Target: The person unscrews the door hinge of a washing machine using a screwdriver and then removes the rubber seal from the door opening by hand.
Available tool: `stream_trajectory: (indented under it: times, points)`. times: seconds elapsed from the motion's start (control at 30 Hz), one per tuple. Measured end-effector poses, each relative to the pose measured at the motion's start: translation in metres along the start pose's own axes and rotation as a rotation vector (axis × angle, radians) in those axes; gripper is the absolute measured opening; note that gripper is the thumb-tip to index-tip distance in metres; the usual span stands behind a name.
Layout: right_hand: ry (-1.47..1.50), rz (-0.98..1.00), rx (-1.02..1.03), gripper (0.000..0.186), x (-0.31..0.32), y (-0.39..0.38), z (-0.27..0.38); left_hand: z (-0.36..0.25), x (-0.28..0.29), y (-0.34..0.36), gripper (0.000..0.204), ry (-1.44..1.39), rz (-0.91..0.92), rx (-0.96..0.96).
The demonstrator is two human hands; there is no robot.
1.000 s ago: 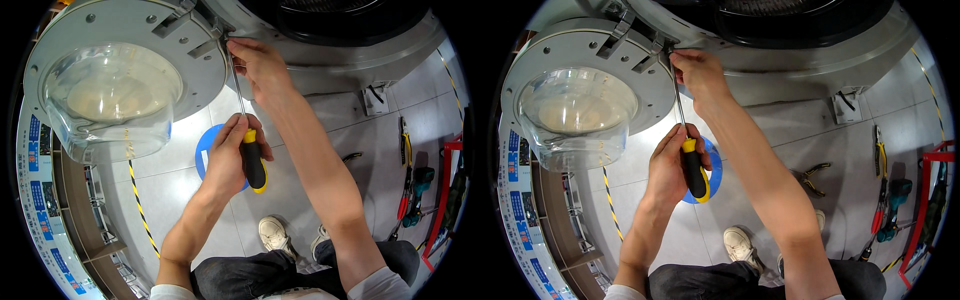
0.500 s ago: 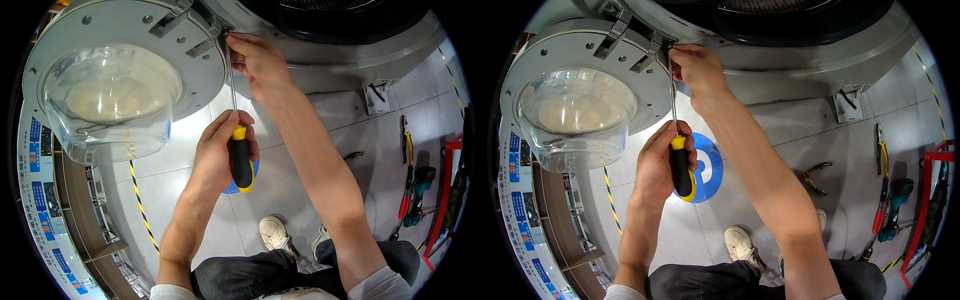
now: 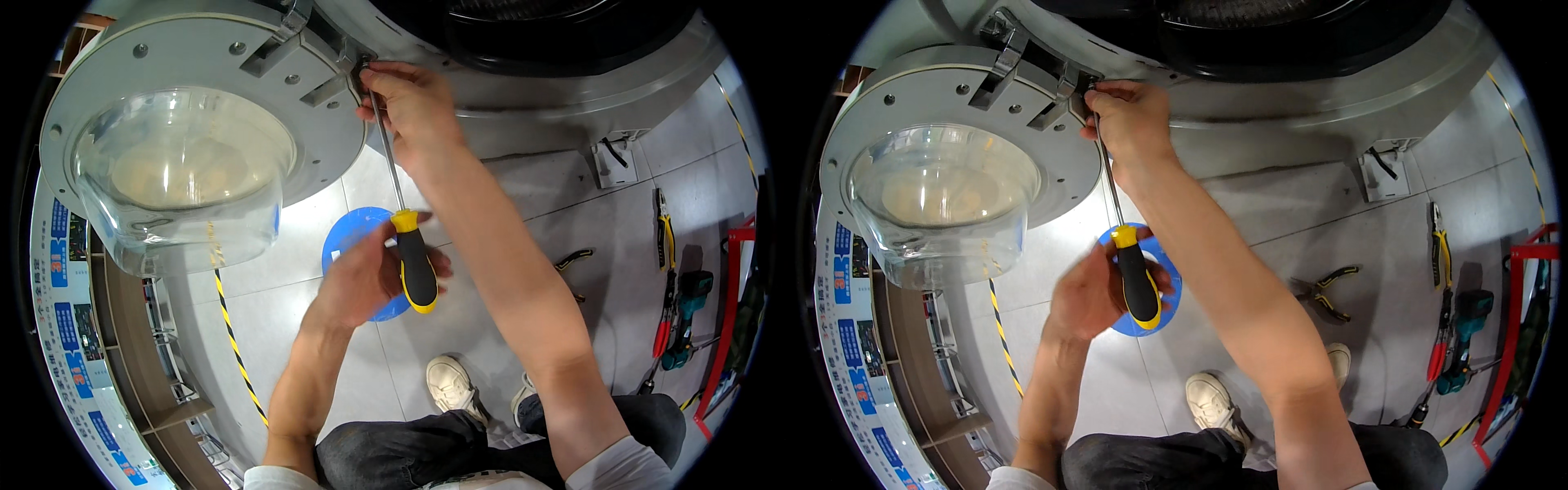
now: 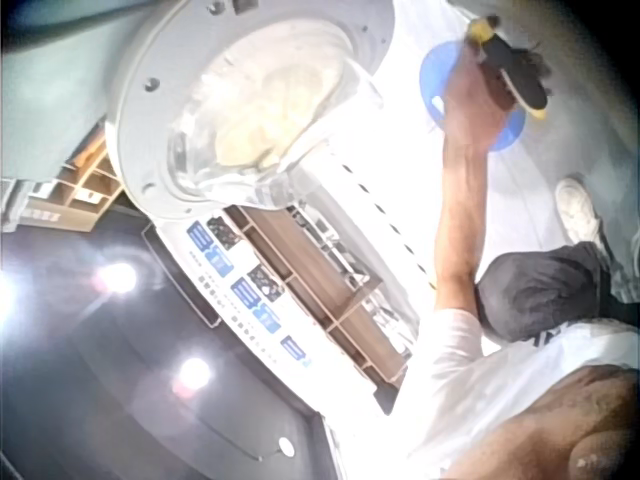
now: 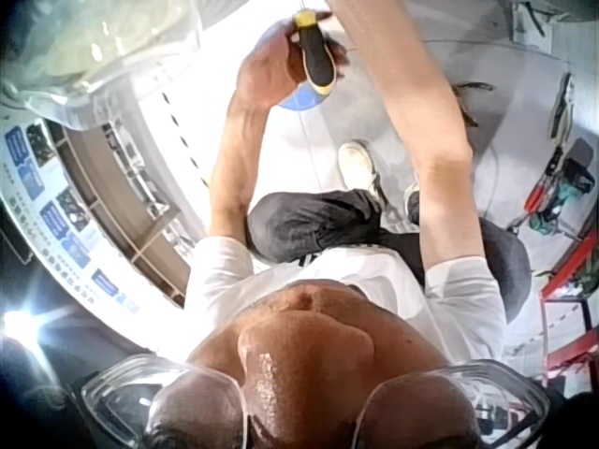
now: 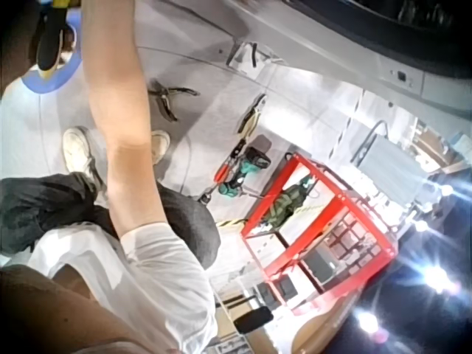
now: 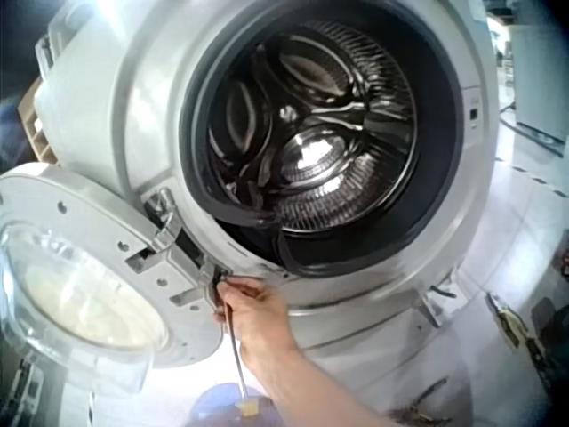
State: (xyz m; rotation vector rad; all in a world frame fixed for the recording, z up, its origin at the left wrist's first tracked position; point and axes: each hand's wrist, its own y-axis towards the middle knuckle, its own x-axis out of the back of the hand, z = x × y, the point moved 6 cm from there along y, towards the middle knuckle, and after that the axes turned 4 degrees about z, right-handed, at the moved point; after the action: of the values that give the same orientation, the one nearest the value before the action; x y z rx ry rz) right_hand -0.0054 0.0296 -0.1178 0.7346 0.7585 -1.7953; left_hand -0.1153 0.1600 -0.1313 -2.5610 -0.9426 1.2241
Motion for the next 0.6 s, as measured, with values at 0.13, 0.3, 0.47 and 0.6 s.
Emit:
stream_trajectory:
  times: [0.13,0.3,0.47,0.6]
  points:
    - [-0.031,0.004,0.011,0.016,0.002,0.001,0.000,0.011,0.004,-0.008,0.051,0.102,0.015,0.016]
    - [-0.593,0.011,0.103,0.018,0.020,-0.004,0.022,0.006,-0.006,-0.015,0.049,0.087,-0.025,-0.015]
    - [-0.937,-0.071,0.595,0.020,0.016,-0.025,0.077,0.003,-0.008,-0.019,0.049,0.096,-0.049,-0.032]
    - [-1.165,-0.053,1.213,0.025,-0.004,-0.034,0.106,0.005,-0.006,-0.018,0.048,0.089,-0.044,-0.048]
